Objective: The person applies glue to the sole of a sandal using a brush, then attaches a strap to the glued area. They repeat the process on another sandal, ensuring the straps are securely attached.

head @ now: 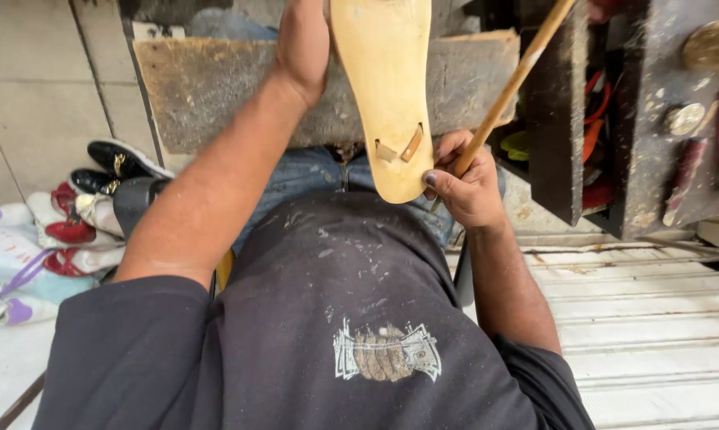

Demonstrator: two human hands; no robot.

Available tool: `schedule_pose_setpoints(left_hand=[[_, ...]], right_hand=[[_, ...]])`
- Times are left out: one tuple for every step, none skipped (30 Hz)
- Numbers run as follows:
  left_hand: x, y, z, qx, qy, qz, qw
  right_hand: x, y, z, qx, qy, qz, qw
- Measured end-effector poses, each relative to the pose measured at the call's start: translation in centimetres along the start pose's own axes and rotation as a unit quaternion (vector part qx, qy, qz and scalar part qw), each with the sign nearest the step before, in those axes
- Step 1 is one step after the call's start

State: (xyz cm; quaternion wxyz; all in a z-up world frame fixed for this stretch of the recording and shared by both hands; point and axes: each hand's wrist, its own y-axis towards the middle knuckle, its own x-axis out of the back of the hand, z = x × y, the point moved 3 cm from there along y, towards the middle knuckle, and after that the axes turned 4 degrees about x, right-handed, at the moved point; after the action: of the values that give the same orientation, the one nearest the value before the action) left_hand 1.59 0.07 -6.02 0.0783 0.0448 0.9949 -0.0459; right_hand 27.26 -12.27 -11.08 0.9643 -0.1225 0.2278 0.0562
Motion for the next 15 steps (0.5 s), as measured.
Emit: schedule_pose_setpoints(left_hand=[[-0.2,0.2,-0.6,-0.024,0.014,-0.018,0.999],[-0.2,0.5,-1.3,-0.049,0.027,-0.037,0.998],[-0.4,0.6,-1.8,-0.075,0.04,-0.057,0.995],[-1.0,0.5,-2.2,-0.097,0.051,-0.076,0.991],[-1.3,0.0,-1.7,-0.104,0.047,-0.074,0.991],[-1.9,-0.9,-0.7,-0.059,-0.006,-0.024,0.998],[-2.5,-1.9,0.3,-0.014,-0.057,0.026,0.998],[-2.7,-1.9,0.5,-0.019,-0.06,0.023,0.998],[-3.1,-2.0,1.0,0.012,-0.106,0.065,0.992],[-3.5,-2.4,1.4,0.045,-0.151,0.105,0.982],[-4.1,-2.6,-0.3,0.042,-0.154,0.098,0.982],[-4.8,-2.7,-2.2,0.035,-0.18,0.128,0.975],[-5.4,-2.8,-4.0,0.027,-0.206,0.158,0.965],[-5.7,-3.0,-3.5,0.024,-0.207,0.155,0.966],[-6.0,-3.1,-2.8,0.041,-0.205,0.139,0.968]], right_hand=[[-0.3,0.7,1.0,0.026,0.037,-0.003,0.999],[0.2,1.3,0.8,0.035,0.033,0.002,0.999],[0.6,1.9,0.6,0.042,0.073,0.012,0.996],[1.0,2.3,0.4,0.047,0.111,0.02,0.992],[0.7,3.0,0.9,0.054,0.106,0.022,0.993],[0.4,3.3,1.2,0.039,0.146,0.034,0.988],[-0.1,3.6,1.5,0.024,0.185,0.045,0.981],[-0.2,4.0,1.4,0.024,0.181,0.05,0.982],[-0.5,4.3,1.3,0.018,0.212,0.062,0.975],[-0.8,4.4,1.1,0.007,0.244,0.075,0.967],[-1.1,4.3,0.9,0.003,0.241,0.079,0.967],[-1.5,4.5,0.7,-0.005,0.246,0.083,0.966],[-1.8,4.7,0.4,-0.012,0.251,0.086,0.964],[-2.2,4.7,0.2,-0.013,0.249,0.089,0.964],[-2.2,4.8,0.0,-0.003,0.229,0.046,0.972]])
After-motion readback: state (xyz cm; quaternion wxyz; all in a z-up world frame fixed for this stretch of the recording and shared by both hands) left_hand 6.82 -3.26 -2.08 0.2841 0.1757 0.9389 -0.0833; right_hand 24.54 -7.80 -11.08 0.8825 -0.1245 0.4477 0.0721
